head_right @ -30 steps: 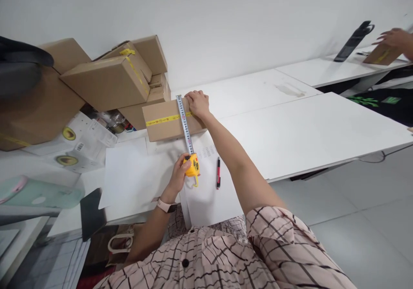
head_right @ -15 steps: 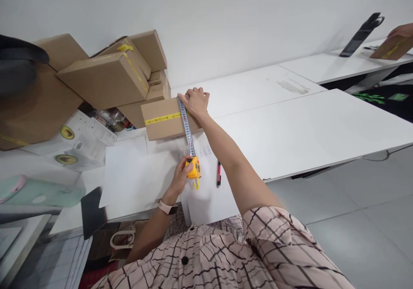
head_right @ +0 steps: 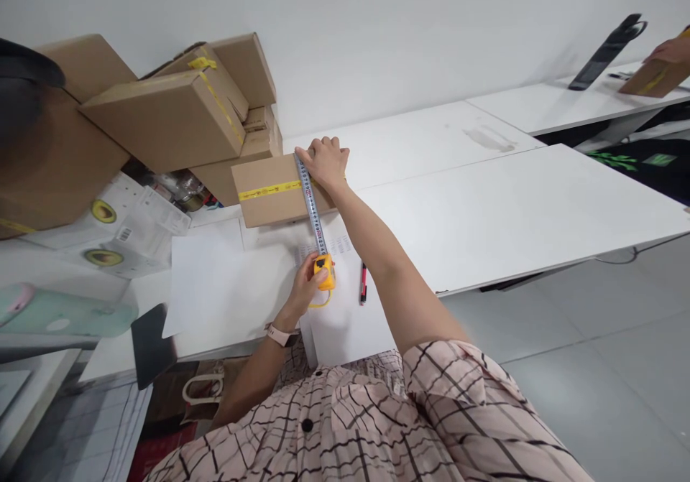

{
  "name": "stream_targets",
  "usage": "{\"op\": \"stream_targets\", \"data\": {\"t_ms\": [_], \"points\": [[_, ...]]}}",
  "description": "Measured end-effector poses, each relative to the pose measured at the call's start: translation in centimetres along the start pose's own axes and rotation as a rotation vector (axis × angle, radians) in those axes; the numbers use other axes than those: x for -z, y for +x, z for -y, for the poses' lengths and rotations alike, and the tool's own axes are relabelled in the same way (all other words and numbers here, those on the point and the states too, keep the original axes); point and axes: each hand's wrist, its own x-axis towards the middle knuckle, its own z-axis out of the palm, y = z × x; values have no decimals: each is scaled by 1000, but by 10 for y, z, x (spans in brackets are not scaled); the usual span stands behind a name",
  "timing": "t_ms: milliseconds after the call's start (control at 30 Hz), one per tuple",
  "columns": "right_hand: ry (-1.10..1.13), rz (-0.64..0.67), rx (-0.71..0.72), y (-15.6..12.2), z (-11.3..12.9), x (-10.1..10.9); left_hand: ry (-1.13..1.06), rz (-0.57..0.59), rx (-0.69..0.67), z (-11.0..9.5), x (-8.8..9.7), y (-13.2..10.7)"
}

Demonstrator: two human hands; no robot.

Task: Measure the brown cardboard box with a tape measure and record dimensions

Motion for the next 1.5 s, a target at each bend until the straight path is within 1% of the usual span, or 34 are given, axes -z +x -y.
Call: {"op": "stream_targets", "data": {"t_ms": [67,133,233,333,467,533,567,633,700,800,867,900,967,1000,1033,1100,1133,1167,1200,1233,1300,1333,1400,1500], "points": [[-32,19,-3,-2,0,1,-66,-1,27,-6,0,-11],[-52,29,-1,-6,2,4,-121,-17,40,-13,5,-29],[-61,20,10,-22,5,11,-116,-60,-2,-24,20,-63],[-56,21,-2,-55,10,15,-51,-106,-24,-29,40,-94],[-8,31,-29,-118,14,11,50,-140,15,-27,59,-120],[35,52,-36,-146,14,14,110,-115,49,-25,63,-128],[72,48,-62,-156,13,19,154,-88,69,-26,64,-131],[189,28,-152,-172,7,35,295,-15,109,-27,64,-136],[359,31,-251,-182,-2,59,476,53,129,-29,62,-139],[597,54,-356,-198,-19,94,663,161,119,-29,55,-139],[678,21,-427,-215,-27,109,707,232,109,-27,49,-136],[703,-4,-459,-225,-28,113,714,245,107,-27,46,-135],[750,-31,-497,-249,-28,114,699,216,103,-26,37,-130],[777,-10,-496,-262,-25,112,681,183,95,-25,33,-127],[800,38,-478,-275,-22,109,660,149,81,-25,29,-124],[810,211,-403,-296,-17,101,629,94,36,-24,21,-118],[790,287,-371,-303,-16,97,628,74,10,-24,19,-114],[747,330,-358,-307,-17,92,643,58,-12,-24,17,-111],[677,336,-370,-307,-20,88,677,43,-29,-25,16,-106],[581,314,-405,-304,-24,84,730,30,-39,-26,16,-102],[337,268,-491,-292,-36,76,879,3,-51,-31,16,-91],[212,284,-519,-285,-42,72,964,-12,-58,-34,17,-84],[13,392,-513,-271,-50,65,1128,-45,-88,-40,19,-69],[-133,544,-421,-260,-49,57,1290,-84,-125,-46,23,-43]]}}
